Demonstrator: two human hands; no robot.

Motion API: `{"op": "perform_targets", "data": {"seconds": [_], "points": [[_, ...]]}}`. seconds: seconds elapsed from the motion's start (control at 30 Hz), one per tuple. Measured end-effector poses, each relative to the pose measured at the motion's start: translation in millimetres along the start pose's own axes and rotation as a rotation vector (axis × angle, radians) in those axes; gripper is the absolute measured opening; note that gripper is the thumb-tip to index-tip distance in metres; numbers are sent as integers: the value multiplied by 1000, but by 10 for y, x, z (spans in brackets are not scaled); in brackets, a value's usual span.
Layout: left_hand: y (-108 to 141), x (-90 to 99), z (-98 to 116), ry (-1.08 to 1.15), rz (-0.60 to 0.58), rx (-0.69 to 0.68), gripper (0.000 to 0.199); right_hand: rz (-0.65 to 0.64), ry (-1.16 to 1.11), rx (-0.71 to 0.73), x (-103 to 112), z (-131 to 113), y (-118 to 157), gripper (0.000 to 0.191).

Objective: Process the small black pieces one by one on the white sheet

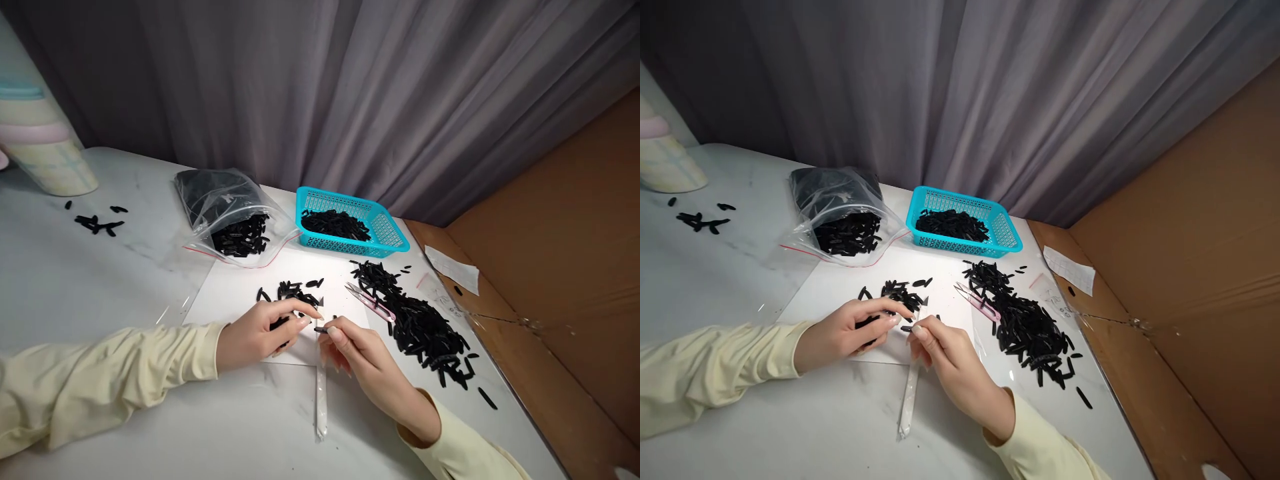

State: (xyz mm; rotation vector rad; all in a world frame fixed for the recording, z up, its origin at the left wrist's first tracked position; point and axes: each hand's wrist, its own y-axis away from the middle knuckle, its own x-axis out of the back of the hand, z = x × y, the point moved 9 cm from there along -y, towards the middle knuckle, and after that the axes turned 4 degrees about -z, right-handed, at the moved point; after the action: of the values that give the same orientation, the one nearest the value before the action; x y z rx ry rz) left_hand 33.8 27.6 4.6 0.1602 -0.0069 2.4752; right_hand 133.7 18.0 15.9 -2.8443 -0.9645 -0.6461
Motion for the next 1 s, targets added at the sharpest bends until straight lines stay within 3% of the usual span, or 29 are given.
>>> {"op": "perform_targets", "data": {"seconds": [0.2,0.43,1.0], "points": [[84,-13,115,-262,21,-162,34,-13,-299,-60,-71,95,-13,35],[180,-7,317,-420,127,-443,31,-37,-339,-60,-120,90,-20,39],[126,-25,267,-398,72,-336,20,-152,-762,-238,-324,171,-28,57]]}}
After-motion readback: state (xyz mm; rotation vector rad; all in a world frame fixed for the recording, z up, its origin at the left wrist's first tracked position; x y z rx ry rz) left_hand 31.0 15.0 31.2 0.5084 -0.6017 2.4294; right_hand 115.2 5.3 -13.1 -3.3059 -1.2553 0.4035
